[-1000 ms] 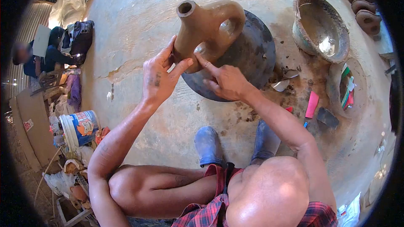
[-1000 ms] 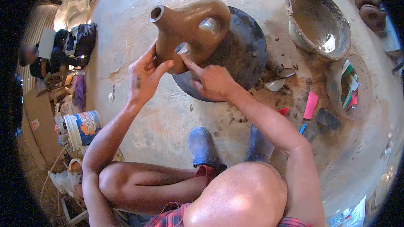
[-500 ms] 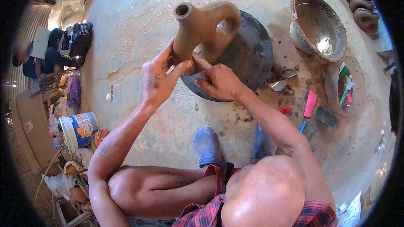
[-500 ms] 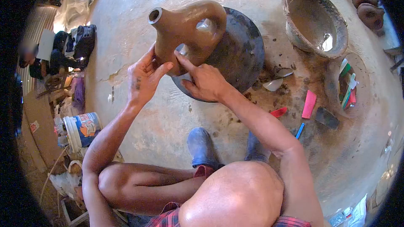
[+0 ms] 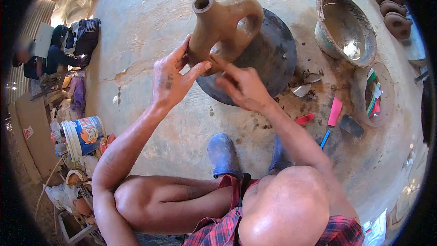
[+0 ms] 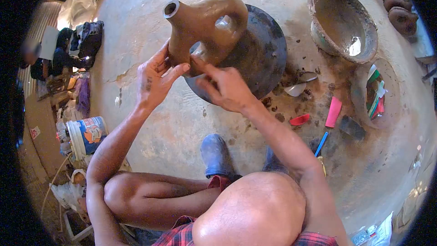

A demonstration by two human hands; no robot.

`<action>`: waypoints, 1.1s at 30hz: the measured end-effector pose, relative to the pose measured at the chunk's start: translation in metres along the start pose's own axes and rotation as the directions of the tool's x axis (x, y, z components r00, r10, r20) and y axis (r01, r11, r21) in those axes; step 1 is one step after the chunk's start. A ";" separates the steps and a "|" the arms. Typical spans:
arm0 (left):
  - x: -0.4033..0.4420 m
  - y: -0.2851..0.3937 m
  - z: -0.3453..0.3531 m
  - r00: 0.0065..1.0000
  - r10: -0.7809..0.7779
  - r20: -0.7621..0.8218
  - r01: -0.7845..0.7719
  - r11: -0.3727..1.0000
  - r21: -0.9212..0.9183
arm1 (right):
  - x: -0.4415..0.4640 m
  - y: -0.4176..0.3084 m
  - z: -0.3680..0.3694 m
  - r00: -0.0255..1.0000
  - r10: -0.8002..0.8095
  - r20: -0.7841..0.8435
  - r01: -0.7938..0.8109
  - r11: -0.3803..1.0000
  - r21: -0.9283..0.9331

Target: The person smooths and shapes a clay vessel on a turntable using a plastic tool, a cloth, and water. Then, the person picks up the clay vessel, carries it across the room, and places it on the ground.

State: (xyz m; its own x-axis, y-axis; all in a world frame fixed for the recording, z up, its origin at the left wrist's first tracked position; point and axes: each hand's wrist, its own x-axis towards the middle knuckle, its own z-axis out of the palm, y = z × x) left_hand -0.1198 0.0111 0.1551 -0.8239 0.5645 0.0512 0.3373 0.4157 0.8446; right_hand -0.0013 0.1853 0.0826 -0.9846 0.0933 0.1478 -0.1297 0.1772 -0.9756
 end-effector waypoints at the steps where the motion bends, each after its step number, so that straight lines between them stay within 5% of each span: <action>1: 0.000 0.000 -0.002 1.000 0.001 -0.009 -0.001 1.000 -0.002 | 0.001 0.005 -0.002 1.000 -0.005 0.006 0.005 1.000 -0.003; 3: 0.000 0.000 -0.004 1.000 0.010 0.019 -0.012 0.994 0.107 | 0.005 0.014 -0.007 0.888 -0.171 -0.426 0.023 0.943 -0.331; 4: 0.001 0.000 -0.003 1.000 0.016 0.010 -0.017 0.994 0.105 | 0.009 0.012 -0.009 0.889 -0.181 -0.421 0.032 0.941 -0.337; 6: 0.000 0.001 -0.001 0.999 0.042 -0.005 -0.041 0.991 0.125 | 0.020 0.003 -0.012 0.734 -0.353 -0.579 -0.026 0.838 -0.545; 8: 0.000 0.005 -0.001 0.999 0.050 -0.011 -0.048 0.989 0.140 | 0.034 -0.003 -0.011 0.689 -0.421 -0.590 0.000 0.814 -0.580; 14: -0.003 0.008 0.002 0.999 0.047 -0.025 -0.043 0.987 0.156 | 0.046 0.001 -0.009 0.784 -0.301 -0.543 -0.122 0.784 -0.609; 16: -0.003 0.007 0.003 0.997 0.068 -0.034 -0.061 0.982 0.178 | 0.039 0.006 -0.002 0.844 -0.031 -0.535 -0.297 0.805 -0.514; 20: -0.004 0.000 0.004 0.996 0.074 -0.055 -0.065 0.985 0.158 | 0.042 0.006 -0.004 0.828 -0.056 -0.557 -0.274 0.827 -0.490; 22: -0.004 -0.001 0.005 0.997 0.063 -0.045 -0.055 0.987 0.154 | 0.053 -0.006 -0.006 0.736 -0.334 -0.588 -0.089 0.814 -0.574; 26: -0.005 -0.006 0.007 0.994 0.087 -0.060 -0.077 0.985 0.156 | 0.049 0.011 0.004 0.717 -0.349 -0.603 -0.072 0.824 -0.562; 28: -0.007 -0.004 0.007 0.992 0.106 -0.070 -0.094 0.984 0.153 | 0.046 0.014 0.010 0.799 -0.107 -0.591 -0.253 0.833 -0.493; 33: -0.007 0.001 0.007 0.992 0.102 -0.071 -0.088 0.979 0.183 | 0.051 0.000 0.004 0.744 -0.174 -0.645 -0.159 0.892 -0.424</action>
State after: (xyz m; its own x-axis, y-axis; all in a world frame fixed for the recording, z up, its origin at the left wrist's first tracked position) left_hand -0.1099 0.0127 0.1517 -0.8155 0.5517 0.1750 0.4859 0.4883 0.7249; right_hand -0.0524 0.1858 0.0897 -0.6339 0.6708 0.3849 0.0904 0.5586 -0.8245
